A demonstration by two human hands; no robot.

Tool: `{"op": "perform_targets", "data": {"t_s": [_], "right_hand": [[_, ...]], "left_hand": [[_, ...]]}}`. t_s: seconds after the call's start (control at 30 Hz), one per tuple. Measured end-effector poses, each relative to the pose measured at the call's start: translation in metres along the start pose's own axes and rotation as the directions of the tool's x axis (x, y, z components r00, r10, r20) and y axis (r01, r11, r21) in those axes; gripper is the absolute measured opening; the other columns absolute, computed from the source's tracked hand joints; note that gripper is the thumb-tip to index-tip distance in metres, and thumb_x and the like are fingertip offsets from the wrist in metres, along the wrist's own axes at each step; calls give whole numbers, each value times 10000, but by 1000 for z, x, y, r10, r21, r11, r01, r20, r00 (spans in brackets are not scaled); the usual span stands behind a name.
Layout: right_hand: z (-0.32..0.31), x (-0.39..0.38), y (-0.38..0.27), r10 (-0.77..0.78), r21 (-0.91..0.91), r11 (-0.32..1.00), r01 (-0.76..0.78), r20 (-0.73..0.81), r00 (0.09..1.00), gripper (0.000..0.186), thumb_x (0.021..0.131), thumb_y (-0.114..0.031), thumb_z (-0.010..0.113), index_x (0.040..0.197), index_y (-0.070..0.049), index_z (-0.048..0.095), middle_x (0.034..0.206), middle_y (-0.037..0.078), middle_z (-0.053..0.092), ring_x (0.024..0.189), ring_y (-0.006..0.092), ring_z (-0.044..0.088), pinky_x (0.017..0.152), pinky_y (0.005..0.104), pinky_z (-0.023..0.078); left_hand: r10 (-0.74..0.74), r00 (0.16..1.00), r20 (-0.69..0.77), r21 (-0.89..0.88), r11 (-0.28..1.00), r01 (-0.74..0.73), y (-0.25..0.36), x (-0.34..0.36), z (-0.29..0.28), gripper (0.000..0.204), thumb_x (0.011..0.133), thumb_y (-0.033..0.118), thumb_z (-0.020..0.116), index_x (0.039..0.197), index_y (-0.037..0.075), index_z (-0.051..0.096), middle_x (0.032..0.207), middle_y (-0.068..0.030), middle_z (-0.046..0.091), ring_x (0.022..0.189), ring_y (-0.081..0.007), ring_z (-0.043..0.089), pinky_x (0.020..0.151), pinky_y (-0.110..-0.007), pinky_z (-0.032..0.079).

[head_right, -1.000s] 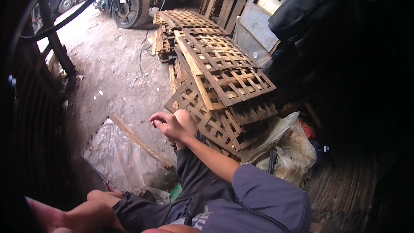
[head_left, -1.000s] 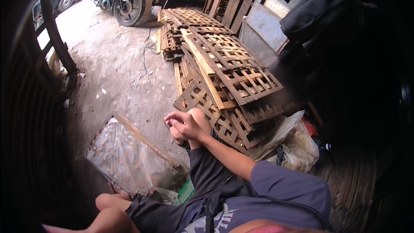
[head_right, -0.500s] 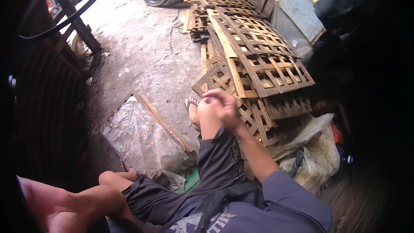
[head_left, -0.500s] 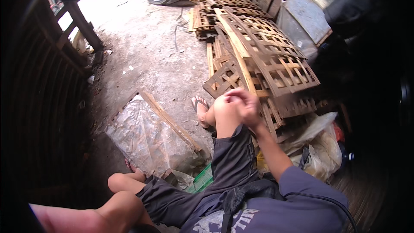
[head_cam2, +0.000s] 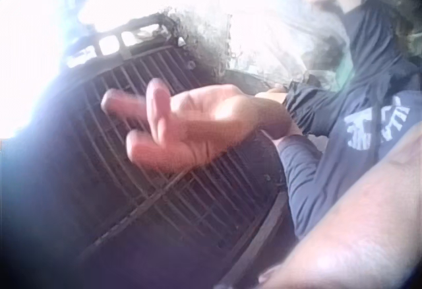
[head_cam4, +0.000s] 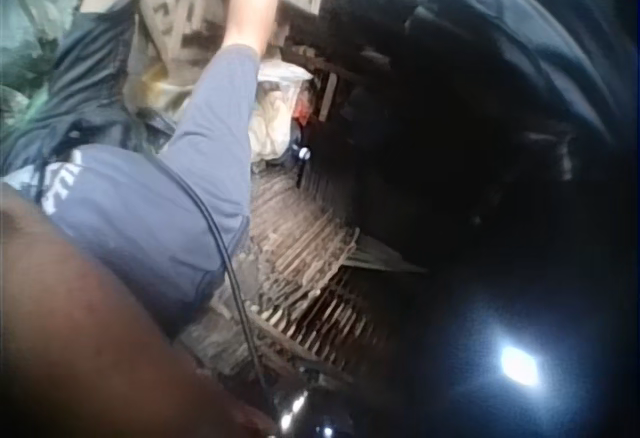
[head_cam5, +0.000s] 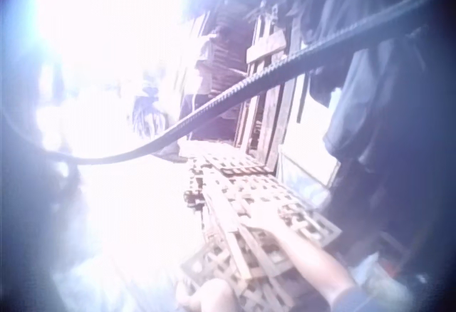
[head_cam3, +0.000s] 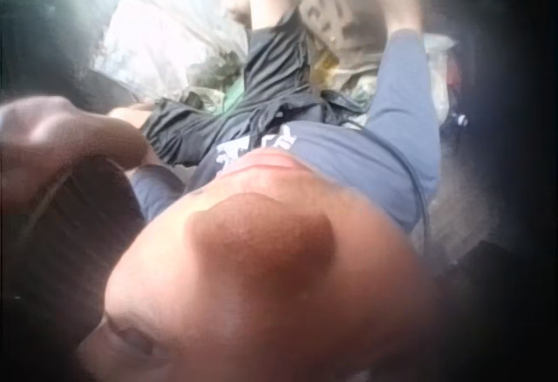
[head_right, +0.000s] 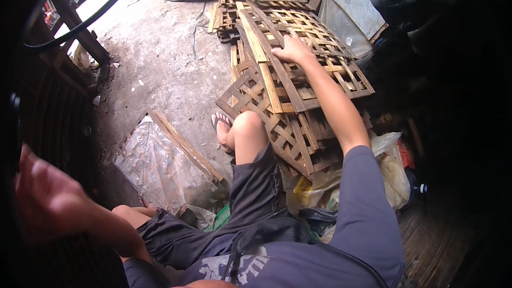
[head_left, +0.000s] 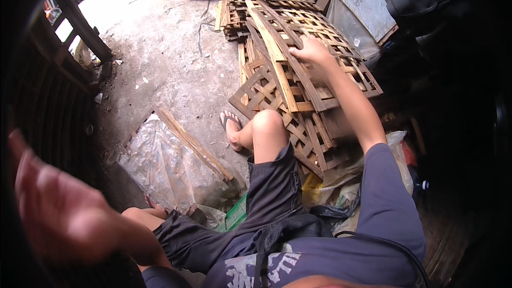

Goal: The person sits on the floor and repeatedly wraps individual wooden lattice frames with clear plastic sheets. They pick up a frame, place a plastic sheet over it, fold the edges, and set the wrapped frame aside. The process is repeated for multiple frames.

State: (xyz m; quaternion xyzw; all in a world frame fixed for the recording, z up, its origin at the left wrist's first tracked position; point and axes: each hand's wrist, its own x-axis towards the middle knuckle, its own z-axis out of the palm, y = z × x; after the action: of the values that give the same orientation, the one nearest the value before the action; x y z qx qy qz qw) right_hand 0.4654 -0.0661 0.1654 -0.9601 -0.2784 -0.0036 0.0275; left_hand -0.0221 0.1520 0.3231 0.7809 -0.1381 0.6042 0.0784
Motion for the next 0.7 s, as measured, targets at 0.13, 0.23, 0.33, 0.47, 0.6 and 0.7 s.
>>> {"op": "perform_targets", "data": {"t_s": [0.13, 0.23, 0.33, 0.47, 0.6, 0.7], "right_hand": [[2, 8, 21, 89, -149, 985, -88, -3, 996, 440, 776, -344, 627, 1120, -74, 591, 1291, 187, 465, 1165, 349, 477, 978, 542, 323], [2, 2, 6, 29, -233, 972, -45, -73, 997, 270, 787, -286, 609, 960, -84, 658, 1076, 157, 610, 1028, 317, 581, 961, 563, 287], [-6, 10, -5, -38, -306, 952, 2, -110, 993, 213, 804, -260, 582, 905, -95, 671, 969, 137, 651, 948, 299, 619, 952, 575, 276], [-30, -4, 11, -26, -423, 906, -9, -77, 997, 211, 854, -248, 532, 905, -103, 675, 934, 138, 660, 940, 276, 626, 969, 589, 275], [-85, -28, 23, -62, -428, 904, 7, -114, 992, 255, 880, -285, 510, 940, -97, 671, 960, 125, 662, 953, 278, 621, 952, 580, 296], [-122, -41, 39, -61, -387, 922, -8, -166, 984, 280, 883, -307, 487, 946, -100, 665, 968, 138, 656, 961, 299, 611, 913, 574, 327]], "left_hand": [[-571, 821, -16, 107, 815, 569, -41, -63, 74, 216, 914, 69, 480, 1019, -64, 614, 987, -164, 647, 1010, -226, 604, 897, -326, 455], [-816, 567, 116, 35, 574, 818, -94, -157, 60, 217, 891, 0, 478, 1055, -29, 618, 962, -118, 662, 952, -166, 618, 881, -288, 453], [-931, 331, 155, 86, 347, 934, -124, -286, 22, 259, 868, -17, 474, 1092, -21, 602, 943, -103, 660, 912, -154, 616, 870, -269, 446], [-964, 114, 241, 57, 131, 990, -108, -313, 27, 295, 863, 12, 474, 1138, -5, 579, 907, -99, 650, 879, -145, 608, 837, -264, 451], [-950, 131, 284, 77, 159, 984, -105, -306, 15, 299, 868, 42, 467, 1144, -9, 570, 905, -98, 647, 879, -147, 608, 807, -269, 459], [-951, 106, 289, 79, 134, 988, -101, -305, 17, 303, 868, 45, 460, 1146, -2, 571, 897, -99, 647, 868, -145, 609, 788, -269, 461]]}}
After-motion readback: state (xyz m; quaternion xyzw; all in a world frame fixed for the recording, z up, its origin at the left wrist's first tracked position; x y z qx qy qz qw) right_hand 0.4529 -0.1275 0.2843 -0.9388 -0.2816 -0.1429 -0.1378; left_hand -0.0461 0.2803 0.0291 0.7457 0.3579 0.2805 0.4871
